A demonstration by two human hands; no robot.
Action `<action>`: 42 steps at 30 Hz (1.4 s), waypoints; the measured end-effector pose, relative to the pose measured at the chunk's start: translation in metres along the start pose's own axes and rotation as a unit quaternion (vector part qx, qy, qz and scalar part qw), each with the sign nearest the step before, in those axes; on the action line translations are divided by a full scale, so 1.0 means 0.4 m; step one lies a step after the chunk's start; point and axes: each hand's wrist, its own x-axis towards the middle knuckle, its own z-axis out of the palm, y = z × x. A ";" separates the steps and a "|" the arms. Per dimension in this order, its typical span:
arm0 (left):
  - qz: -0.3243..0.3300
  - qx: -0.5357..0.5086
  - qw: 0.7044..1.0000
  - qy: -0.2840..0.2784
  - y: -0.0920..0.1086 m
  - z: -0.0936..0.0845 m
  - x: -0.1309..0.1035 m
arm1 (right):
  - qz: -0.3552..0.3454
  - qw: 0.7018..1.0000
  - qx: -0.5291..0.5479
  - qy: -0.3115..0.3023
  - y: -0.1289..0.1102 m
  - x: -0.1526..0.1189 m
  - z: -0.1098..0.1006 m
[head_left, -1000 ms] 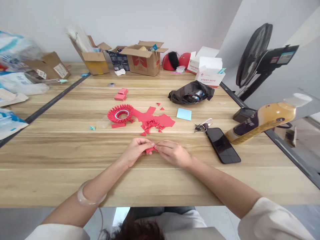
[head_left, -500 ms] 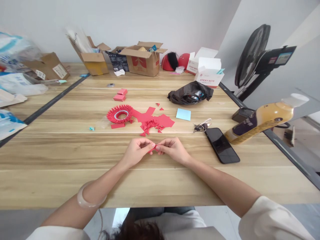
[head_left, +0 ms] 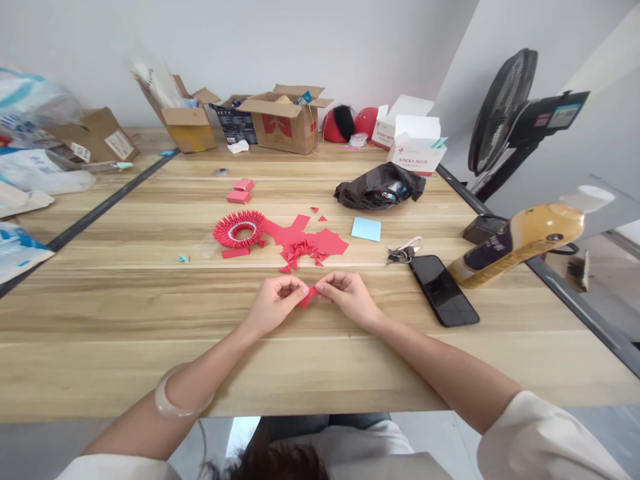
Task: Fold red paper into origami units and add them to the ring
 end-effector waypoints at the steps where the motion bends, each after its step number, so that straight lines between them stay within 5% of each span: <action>1: -0.006 0.009 1.000 -0.016 0.001 0.000 0.000 | -0.005 1.000 -0.001 0.004 0.001 0.000 0.000; 7: -0.035 0.027 0.995 -0.085 -0.006 -0.002 -0.001 | -0.060 0.993 -0.092 -0.038 0.006 -0.007 0.002; 11: -0.055 -0.075 0.996 -0.017 -0.010 -0.009 0.006 | -0.147 0.972 -0.180 0.019 0.009 -0.018 0.000; 18: -0.086 -0.176 0.980 0.026 -0.021 -0.011 0.014 | -0.288 0.927 -0.235 -0.042 0.015 -0.026 -0.003; 25: -0.068 -0.159 0.985 0.010 -0.014 -0.005 0.005 | -0.105 0.993 -0.043 0.006 0.004 -0.020 0.012; 29: -0.040 -0.127 0.991 0.001 -0.011 0.001 0.003 | -0.024 0.993 0.116 0.000 0.003 -0.015 0.022; 42: -0.024 -0.076 0.997 -0.010 -0.018 0.007 0.000 | 0.015 0.986 0.165 0.018 0.008 -0.012 0.029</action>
